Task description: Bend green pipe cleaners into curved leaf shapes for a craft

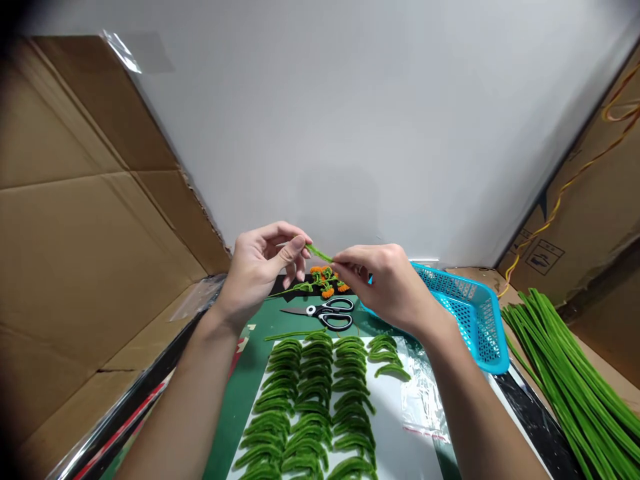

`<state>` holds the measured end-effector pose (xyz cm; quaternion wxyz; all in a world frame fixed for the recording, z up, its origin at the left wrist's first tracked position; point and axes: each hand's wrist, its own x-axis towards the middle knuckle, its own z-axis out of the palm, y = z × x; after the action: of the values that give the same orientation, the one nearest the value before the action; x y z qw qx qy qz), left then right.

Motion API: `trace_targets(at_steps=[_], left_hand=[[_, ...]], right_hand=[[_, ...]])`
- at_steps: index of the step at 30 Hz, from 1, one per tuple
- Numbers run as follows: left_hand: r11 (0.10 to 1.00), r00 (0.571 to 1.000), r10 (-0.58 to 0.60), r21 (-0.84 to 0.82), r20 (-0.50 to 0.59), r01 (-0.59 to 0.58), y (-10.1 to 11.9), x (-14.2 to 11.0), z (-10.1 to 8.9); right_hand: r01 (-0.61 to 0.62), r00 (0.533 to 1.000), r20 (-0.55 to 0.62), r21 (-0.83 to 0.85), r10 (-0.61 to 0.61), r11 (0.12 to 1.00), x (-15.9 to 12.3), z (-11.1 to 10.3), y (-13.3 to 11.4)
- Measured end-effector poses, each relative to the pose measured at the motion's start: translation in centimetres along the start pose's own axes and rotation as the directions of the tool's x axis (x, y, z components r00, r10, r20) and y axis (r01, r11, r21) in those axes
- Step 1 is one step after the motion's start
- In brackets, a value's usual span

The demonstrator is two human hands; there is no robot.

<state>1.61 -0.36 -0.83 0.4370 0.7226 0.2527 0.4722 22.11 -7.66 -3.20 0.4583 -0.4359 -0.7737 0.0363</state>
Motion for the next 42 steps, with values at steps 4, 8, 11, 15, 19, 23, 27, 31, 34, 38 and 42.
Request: trace_targets(at_steps=[4, 8, 11, 15, 19, 23, 27, 31, 34, 38, 42], left_hand=[[1.000, 0.999, 0.001, -0.006, 0.032, -0.001, 0.2, -0.1, -0.5], [1.000, 0.999, 0.012, 0.011, 0.033, -0.013, 0.4, -0.1, -0.6], [0.999, 0.998, 0.041, 0.005, 0.050, -0.042, 0.6, -0.2, -0.6], [1.000, 0.995, 0.019, -0.026, 0.094, -0.017, 0.7, -0.4, -0.4], [0.995, 0.997, -0.008, -0.101, 0.081, 0.016, 0.3, -0.4, 0.2], [0.997, 0.995, -0.010, -0.082, 0.095, 0.017, 0.2, -0.5, 0.6], [1.000, 0.995, 0.007, -0.015, 0.095, -0.006, 0.2, -0.6, 0.8], [0.997, 0.997, 0.046, 0.066, 0.069, -0.051, 0.2, -0.7, 0.9], [0.984, 0.996, 0.076, 0.156, 0.056, -0.084, 0.2, -0.7, 1.0], [0.977, 0.994, 0.102, 0.185, 0.035, -0.107, 0.0, -0.6, 1.1], [0.973, 0.994, 0.103, 0.205, 0.021, -0.105, 0.2, -0.7, 1.3]], right_hand=[[0.057, 0.997, 0.047, -0.044, -0.055, 0.997, -0.1, -0.4, -0.6], [0.058, 0.990, 0.133, -0.097, -0.045, 0.994, -0.2, -0.4, -1.1], [0.022, 0.987, 0.163, -0.086, -0.008, 0.996, -0.2, -0.6, -1.1], [-0.024, 0.987, 0.158, -0.077, 0.036, 0.997, -0.1, -0.8, -0.9], [-0.013, 0.995, 0.093, -0.093, 0.022, 0.996, 0.0, -0.6, -1.0], [0.000, 1.000, -0.020, -0.110, -0.002, 0.994, 0.1, -0.3, -1.2], [0.018, 0.988, -0.148, -0.152, -0.041, 0.988, 0.1, -0.2, -1.3], [0.041, 0.975, -0.201, -0.253, -0.094, 0.967, 0.0, -0.1, -1.4], [0.041, 0.973, -0.200, -0.343, -0.115, 0.938, 0.0, 0.1, -1.3], [0.036, 0.968, -0.211, -0.414, -0.134, 0.910, 0.1, 0.7, -1.0], [0.020, 0.937, -0.299, -0.465, -0.179, 0.885, 0.2, 0.8, -1.0]])
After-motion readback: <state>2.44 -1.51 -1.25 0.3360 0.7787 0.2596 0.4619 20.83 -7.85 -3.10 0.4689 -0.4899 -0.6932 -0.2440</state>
